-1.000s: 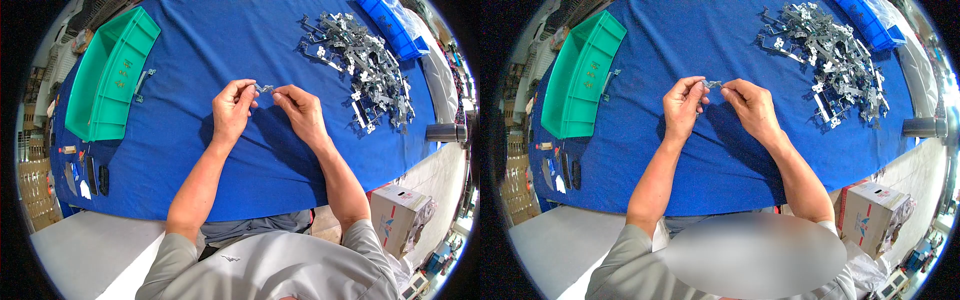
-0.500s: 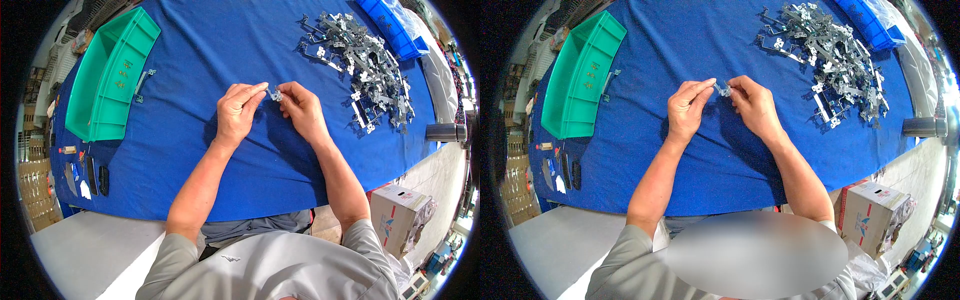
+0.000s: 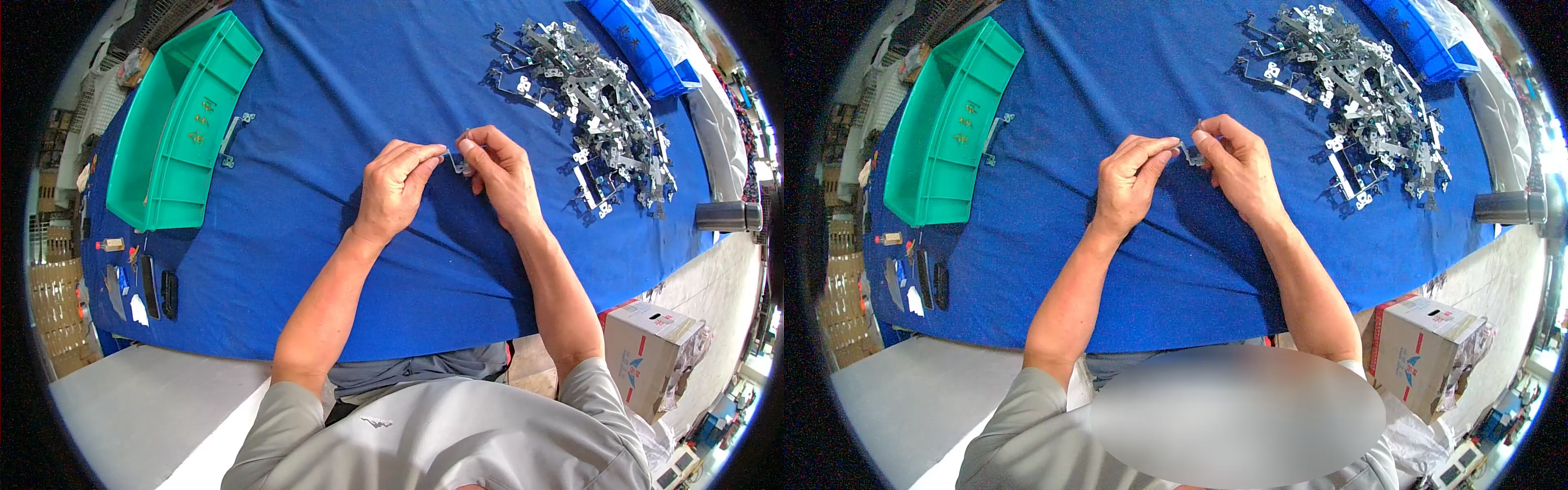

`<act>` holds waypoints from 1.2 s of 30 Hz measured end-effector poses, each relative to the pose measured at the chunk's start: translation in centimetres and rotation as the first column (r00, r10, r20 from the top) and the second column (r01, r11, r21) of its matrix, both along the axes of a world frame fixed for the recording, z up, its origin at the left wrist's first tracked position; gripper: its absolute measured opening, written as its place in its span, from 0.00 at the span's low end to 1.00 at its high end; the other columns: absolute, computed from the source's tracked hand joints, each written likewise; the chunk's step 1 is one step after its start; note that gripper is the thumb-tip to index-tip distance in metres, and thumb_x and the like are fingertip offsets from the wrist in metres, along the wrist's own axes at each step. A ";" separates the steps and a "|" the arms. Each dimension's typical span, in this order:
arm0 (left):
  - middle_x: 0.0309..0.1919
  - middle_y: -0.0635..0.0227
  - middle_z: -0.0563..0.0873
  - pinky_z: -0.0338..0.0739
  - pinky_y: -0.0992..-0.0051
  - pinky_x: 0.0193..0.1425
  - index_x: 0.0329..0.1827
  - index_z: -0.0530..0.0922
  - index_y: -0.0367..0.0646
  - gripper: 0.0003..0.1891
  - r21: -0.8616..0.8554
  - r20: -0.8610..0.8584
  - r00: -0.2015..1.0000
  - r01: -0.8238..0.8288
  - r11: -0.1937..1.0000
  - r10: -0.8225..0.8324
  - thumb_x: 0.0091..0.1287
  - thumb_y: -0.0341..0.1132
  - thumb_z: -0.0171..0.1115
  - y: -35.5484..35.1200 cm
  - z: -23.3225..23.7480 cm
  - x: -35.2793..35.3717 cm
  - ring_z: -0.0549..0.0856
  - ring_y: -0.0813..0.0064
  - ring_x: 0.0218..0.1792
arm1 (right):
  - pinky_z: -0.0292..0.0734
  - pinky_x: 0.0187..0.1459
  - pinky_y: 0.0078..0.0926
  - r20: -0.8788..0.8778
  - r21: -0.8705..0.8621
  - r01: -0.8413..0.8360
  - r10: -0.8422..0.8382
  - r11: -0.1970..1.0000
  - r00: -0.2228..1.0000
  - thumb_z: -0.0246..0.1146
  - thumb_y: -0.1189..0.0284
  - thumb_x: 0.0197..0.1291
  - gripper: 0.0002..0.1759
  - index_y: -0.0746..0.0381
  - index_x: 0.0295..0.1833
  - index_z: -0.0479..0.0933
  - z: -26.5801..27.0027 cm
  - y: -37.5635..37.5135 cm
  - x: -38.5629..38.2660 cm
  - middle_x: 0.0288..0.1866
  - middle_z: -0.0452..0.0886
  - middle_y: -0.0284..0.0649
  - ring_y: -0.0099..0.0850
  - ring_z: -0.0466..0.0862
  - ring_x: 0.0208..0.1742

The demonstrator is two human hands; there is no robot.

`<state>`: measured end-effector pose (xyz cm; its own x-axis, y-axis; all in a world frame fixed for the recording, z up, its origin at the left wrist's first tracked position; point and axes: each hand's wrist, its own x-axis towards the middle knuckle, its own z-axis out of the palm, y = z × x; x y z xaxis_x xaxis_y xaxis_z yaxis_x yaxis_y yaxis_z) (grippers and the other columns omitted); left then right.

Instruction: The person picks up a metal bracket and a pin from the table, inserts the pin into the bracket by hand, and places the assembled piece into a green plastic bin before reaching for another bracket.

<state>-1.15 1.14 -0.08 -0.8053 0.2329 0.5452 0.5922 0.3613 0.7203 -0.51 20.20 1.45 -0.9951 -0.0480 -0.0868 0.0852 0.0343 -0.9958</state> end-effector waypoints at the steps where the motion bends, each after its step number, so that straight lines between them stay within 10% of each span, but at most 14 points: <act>1: 0.41 0.62 0.92 0.84 0.73 0.44 0.51 0.88 0.38 0.08 -0.009 -0.016 1.000 0.012 1.000 -0.013 0.74 0.29 0.66 -0.1 -0.1 -0.1 0.90 0.72 0.41 | 0.72 0.28 0.16 -0.031 -0.027 0.039 -0.040 0.999 0.999 0.64 0.67 0.75 0.11 0.65 0.50 0.82 -0.1 0.0 -0.1 0.34 0.82 0.32 0.16 0.77 0.31; 8: 0.43 0.63 0.92 0.79 0.85 0.26 0.59 0.83 0.38 0.11 0.329 0.526 0.848 -0.270 0.905 0.061 0.81 0.32 0.58 0.0 -0.7 0.1 0.89 0.82 0.37 | 0.70 0.29 0.19 -0.111 0.092 0.006 0.004 0.996 0.994 0.65 0.68 0.74 0.11 0.65 0.49 0.85 -0.8 0.1 -0.1 0.29 0.80 0.28 0.15 0.75 0.30; 20: 0.44 0.66 0.92 0.78 0.84 0.28 0.58 0.85 0.39 0.11 0.299 0.481 0.875 -0.220 0.929 0.053 0.80 0.33 0.60 0.0 -0.7 0.3 0.87 0.85 0.39 | 0.70 0.30 0.25 -0.142 0.284 -0.027 0.070 0.958 0.987 0.66 0.68 0.72 0.11 0.67 0.48 0.85 -0.7 -0.2 0.4 0.26 0.80 0.34 0.18 0.75 0.28; 28: 0.43 0.62 0.93 0.83 0.73 0.50 0.51 0.89 0.38 0.08 0.247 0.201 0.978 -0.099 0.964 0.049 0.73 0.28 0.66 -0.1 -0.8 -0.2 0.89 0.73 0.42 | 0.72 0.30 0.25 -0.179 0.325 -0.011 0.073 0.946 0.981 0.66 0.70 0.71 0.10 0.66 0.50 0.85 -1.7 0.3 -0.1 0.26 0.81 0.35 0.19 0.77 0.28; 36: 0.45 0.62 0.92 0.81 0.72 0.55 0.50 0.90 0.39 0.08 0.085 0.107 0.993 -0.064 0.994 0.054 0.70 0.26 0.69 -0.2 0.1 0.1 0.88 0.70 0.48 | 0.76 0.34 0.20 0.035 -0.021 -0.095 0.096 0.995 0.995 0.62 0.69 0.75 0.12 0.68 0.52 0.83 0.4 0.3 -0.2 0.33 0.82 0.32 0.19 0.78 0.32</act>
<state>-1.02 0.94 0.06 -0.8697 0.1381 0.4738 0.4917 0.3259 0.8075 -0.73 20.55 1.81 -0.9821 -0.1444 -0.1208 0.1185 0.0245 -0.9927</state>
